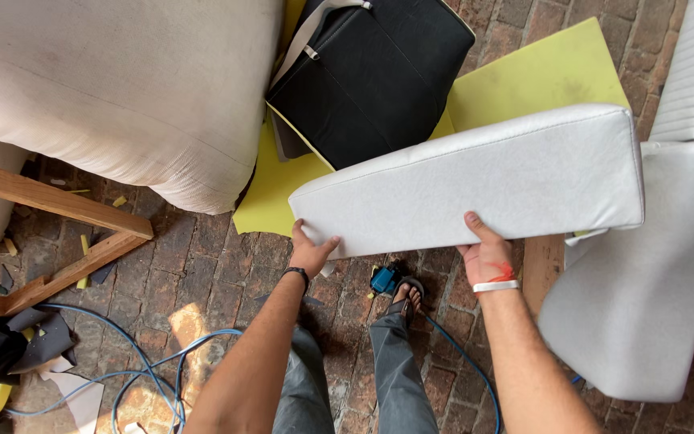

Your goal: The person staples a white fabric cover onto a rectangular cushion frame using a pneumatic staple gun. They smooth the fabric, fold edges, and secure them around the sides and corners of the cushion.

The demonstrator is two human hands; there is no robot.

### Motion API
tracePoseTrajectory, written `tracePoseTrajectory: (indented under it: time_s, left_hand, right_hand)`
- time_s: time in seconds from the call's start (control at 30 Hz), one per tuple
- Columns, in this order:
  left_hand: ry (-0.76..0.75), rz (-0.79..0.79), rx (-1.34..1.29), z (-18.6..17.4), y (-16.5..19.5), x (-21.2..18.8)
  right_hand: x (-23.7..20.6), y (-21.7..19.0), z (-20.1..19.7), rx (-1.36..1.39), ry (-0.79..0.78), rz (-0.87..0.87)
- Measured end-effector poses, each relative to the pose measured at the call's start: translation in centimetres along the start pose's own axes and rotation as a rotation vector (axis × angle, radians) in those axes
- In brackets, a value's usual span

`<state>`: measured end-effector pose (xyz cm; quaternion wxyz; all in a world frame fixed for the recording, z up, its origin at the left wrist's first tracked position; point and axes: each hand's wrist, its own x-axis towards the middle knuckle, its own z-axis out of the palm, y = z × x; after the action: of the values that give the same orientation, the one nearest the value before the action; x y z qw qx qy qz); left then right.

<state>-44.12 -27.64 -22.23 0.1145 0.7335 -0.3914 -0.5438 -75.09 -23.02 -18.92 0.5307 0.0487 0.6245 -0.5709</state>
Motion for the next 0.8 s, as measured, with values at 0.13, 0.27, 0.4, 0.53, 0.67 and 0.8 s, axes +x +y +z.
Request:
tracePoseTrajectory:
  time_s: [0.13,0.27,0.4,0.53,0.67,0.8]
  left_hand:
    - [-0.009,-0.176,-0.281,-0.3,0.2,0.8]
    - [0.023,-0.235,-0.373,-2.3,-0.4,0.6]
    - [0.037,-0.121,-0.702,-8.7,-4.5,-1.8]
    - [0.078,-0.063,-0.433,-14.4,-7.3,-4.6]
    - [0.089,0.004,-0.858,-17.7,-6.2,-9.3]
    - [0.260,0.291,-0.683,-18.9,-3.5,-16.1]
  right_hand:
    - [-0.7,1.9,3.9,0.124,0.014,0.061]
    - [-2.1,0.9,7.6,0.157,0.019,0.050]
    - [-6.3,-2.3,10.3,0.097,0.010,-0.034]
    - [-11.2,-4.2,13.2,0.008,0.117,0.062]
    - [-13.5,-3.0,15.5,-0.020,0.075,0.223]
    - [-11.7,1.2,16.9,-0.092,0.023,0.387]
